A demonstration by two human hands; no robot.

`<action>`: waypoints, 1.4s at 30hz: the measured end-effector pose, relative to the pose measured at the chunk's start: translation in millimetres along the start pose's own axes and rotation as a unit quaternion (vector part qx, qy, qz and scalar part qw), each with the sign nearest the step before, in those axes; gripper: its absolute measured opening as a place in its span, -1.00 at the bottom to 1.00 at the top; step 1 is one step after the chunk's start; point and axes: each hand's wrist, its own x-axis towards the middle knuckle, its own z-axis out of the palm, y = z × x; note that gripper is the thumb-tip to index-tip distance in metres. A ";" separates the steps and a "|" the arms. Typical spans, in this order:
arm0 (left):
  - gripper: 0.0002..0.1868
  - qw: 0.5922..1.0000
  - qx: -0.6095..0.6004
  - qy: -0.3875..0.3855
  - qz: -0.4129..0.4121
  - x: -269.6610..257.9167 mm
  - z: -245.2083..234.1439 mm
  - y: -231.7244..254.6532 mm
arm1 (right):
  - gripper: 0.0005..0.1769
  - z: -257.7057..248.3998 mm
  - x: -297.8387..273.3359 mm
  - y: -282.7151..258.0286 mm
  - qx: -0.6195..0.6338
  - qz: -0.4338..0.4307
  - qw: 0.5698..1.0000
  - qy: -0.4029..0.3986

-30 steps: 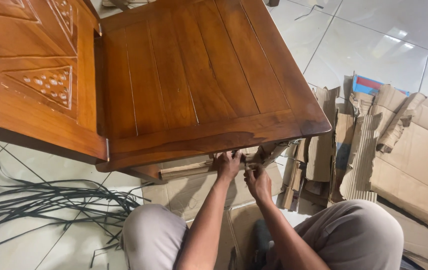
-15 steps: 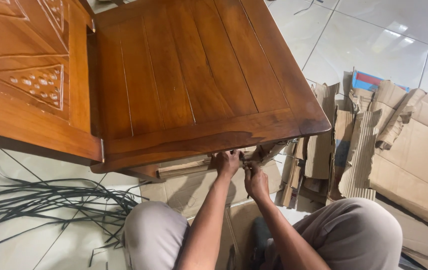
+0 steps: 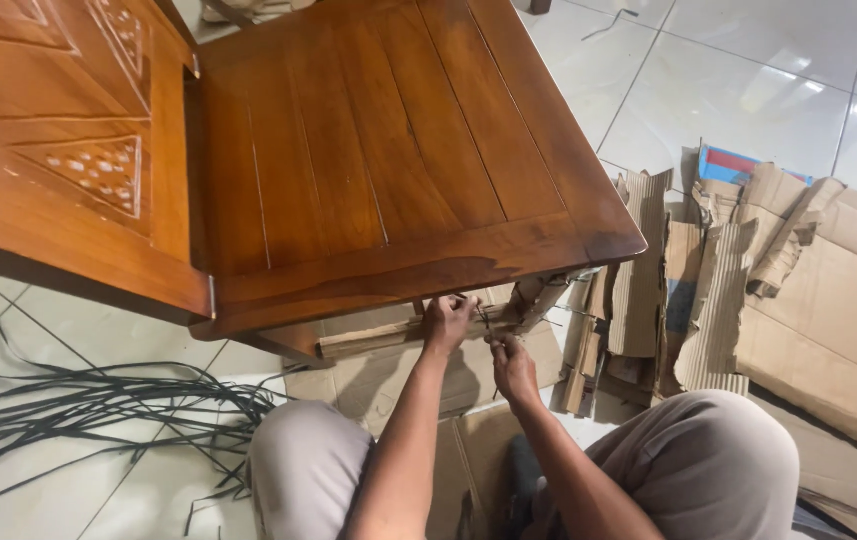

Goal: Wrapping and tying black plastic strips around the frame of a wooden chair

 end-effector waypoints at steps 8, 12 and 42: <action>-0.34 0.969 0.020 0.007 0.246 -27.3 -16.5 -5.4 | -0.69 0.3 -14.9 8.3 0.032 0.018 0.999 0.009; -0.69 0.951 0.061 0.034 0.301 -32.0 -15.0 3.8 | -0.70 -6.2 -20.9 4.4 0.029 -0.001 1.000 0.010; -0.95 0.962 0.138 0.096 0.215 -7.5 23.5 -9.4 | -0.79 -5.1 -22.7 -6.0 -0.187 -0.104 0.977 -0.009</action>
